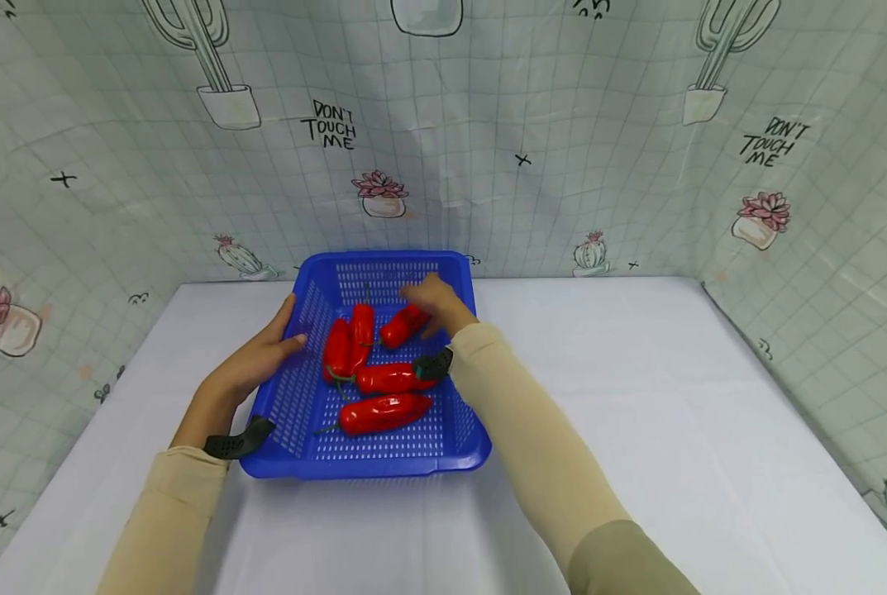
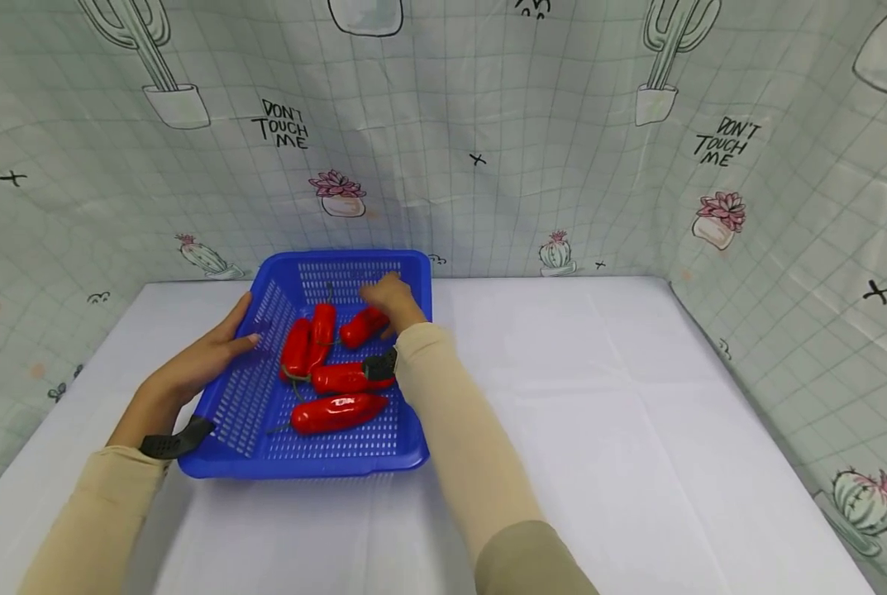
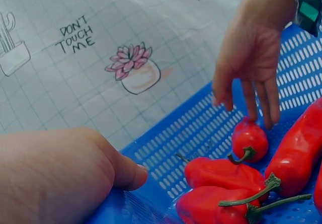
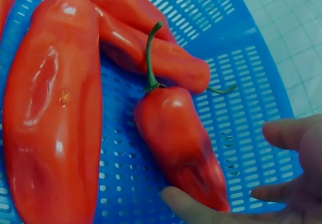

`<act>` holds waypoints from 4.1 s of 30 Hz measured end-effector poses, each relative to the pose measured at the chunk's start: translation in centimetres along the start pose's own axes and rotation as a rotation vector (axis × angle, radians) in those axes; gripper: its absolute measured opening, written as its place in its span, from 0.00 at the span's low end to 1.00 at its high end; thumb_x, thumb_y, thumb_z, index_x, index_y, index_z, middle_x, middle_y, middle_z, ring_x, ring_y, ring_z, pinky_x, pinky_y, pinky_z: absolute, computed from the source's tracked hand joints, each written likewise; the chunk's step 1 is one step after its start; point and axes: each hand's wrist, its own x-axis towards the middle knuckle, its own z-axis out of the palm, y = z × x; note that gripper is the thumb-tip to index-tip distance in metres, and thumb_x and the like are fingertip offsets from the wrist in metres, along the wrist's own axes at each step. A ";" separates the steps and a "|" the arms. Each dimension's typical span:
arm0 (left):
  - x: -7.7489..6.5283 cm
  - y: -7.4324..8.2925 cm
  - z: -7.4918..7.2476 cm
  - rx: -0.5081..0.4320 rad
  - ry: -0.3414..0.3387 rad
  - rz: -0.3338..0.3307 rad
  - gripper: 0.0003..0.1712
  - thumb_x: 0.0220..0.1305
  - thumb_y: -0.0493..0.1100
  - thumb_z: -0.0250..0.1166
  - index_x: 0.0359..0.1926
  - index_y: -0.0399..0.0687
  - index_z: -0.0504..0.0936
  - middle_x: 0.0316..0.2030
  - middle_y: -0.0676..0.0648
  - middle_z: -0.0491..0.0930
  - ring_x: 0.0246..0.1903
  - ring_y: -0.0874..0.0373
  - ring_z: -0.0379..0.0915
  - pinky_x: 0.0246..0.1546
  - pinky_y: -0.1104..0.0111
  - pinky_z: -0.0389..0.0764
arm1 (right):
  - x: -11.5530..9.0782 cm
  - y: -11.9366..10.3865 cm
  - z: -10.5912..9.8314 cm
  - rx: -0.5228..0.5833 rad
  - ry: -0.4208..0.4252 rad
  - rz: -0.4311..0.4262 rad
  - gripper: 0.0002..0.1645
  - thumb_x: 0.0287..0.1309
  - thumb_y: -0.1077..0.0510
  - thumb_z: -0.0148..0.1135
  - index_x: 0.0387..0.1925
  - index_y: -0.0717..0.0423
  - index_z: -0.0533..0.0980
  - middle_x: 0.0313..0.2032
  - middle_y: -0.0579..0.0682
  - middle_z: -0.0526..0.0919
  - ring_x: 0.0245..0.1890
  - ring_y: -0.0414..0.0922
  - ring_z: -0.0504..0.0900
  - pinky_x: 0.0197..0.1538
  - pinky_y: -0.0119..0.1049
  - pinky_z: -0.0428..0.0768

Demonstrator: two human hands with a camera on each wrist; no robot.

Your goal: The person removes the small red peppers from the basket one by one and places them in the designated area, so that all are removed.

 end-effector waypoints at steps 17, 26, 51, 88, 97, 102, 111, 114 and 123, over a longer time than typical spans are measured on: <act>-0.1 0.0 0.3 -0.058 0.000 0.032 0.44 0.76 0.37 0.43 0.75 0.53 0.21 0.76 0.39 0.19 0.74 0.33 0.20 0.68 0.35 0.35 | 1.0 0.5 1.2 -0.360 0.038 -0.070 0.24 0.63 0.61 0.60 0.61 0.61 0.74 0.60 0.62 0.72 0.50 0.57 0.83 0.33 0.43 0.86; 0.0 -0.3 0.3 -0.076 0.006 0.045 0.45 0.75 0.37 0.44 0.76 0.55 0.21 0.76 0.40 0.20 0.74 0.32 0.23 0.67 0.34 0.39 | 1.3 0.2 2.0 -0.513 0.019 -0.079 0.30 0.61 0.56 0.65 0.63 0.58 0.72 0.55 0.60 0.76 0.41 0.56 0.86 0.27 0.40 0.85; -0.1 -0.6 0.5 -0.059 0.013 0.047 0.45 0.75 0.36 0.44 0.76 0.54 0.22 0.76 0.39 0.21 0.74 0.30 0.25 0.66 0.33 0.43 | 0.2 0.0 2.5 -0.790 -0.047 -0.197 0.30 0.62 0.56 0.62 0.67 0.50 0.71 0.64 0.54 0.75 0.60 0.51 0.75 0.65 0.45 0.72; -0.3 -0.1 0.4 -0.026 0.024 0.036 0.44 0.75 0.36 0.44 0.76 0.51 0.22 0.76 0.34 0.24 0.72 0.26 0.31 0.64 0.33 0.48 | -0.6 -0.1 2.3 -1.273 0.024 -0.254 0.29 0.50 0.51 0.72 0.55 0.52 0.79 0.55 0.53 0.80 0.53 0.50 0.76 0.62 0.48 0.73; -0.4 -0.2 0.5 -0.019 0.032 0.033 0.44 0.75 0.37 0.44 0.76 0.52 0.22 0.76 0.34 0.24 0.72 0.24 0.34 0.62 0.34 0.55 | -0.9 -0.2 2.5 -1.160 -0.200 -0.443 0.27 0.47 0.57 0.77 0.51 0.50 0.78 0.47 0.46 0.83 0.48 0.44 0.80 0.56 0.40 0.78; -0.4 -0.2 0.5 -0.022 0.032 0.047 0.44 0.74 0.36 0.44 0.76 0.50 0.22 0.76 0.33 0.24 0.72 0.25 0.34 0.62 0.35 0.57 | -0.8 0.2 2.6 -1.058 -0.313 -0.491 0.26 0.46 0.53 0.78 0.50 0.48 0.80 0.45 0.44 0.82 0.45 0.41 0.78 0.52 0.35 0.78; -0.3 -0.2 0.6 -0.020 0.032 0.048 0.45 0.74 0.36 0.44 0.76 0.48 0.23 0.76 0.34 0.24 0.73 0.27 0.29 0.65 0.34 0.46 | -0.8 0.4 2.7 -0.950 -0.358 -0.521 0.18 0.46 0.53 0.78 0.33 0.50 0.76 0.33 0.45 0.78 0.34 0.42 0.72 0.34 0.30 0.74; -0.3 -0.2 0.6 -0.014 0.034 0.046 0.45 0.74 0.36 0.44 0.76 0.48 0.23 0.76 0.34 0.24 0.73 0.26 0.30 0.65 0.33 0.48 | -0.8 0.5 2.6 -0.904 -0.385 -0.514 0.17 0.48 0.52 0.76 0.34 0.48 0.75 0.35 0.45 0.76 0.37 0.42 0.71 0.36 0.30 0.73; -0.3 -0.1 0.7 -0.020 0.038 0.039 0.45 0.74 0.35 0.44 0.76 0.49 0.23 0.76 0.34 0.24 0.73 0.27 0.31 0.66 0.33 0.44 | -0.4 0.5 2.2 -0.685 -0.412 -0.523 0.16 0.55 0.53 0.69 0.44 0.51 0.77 0.43 0.48 0.77 0.41 0.43 0.74 0.42 0.31 0.76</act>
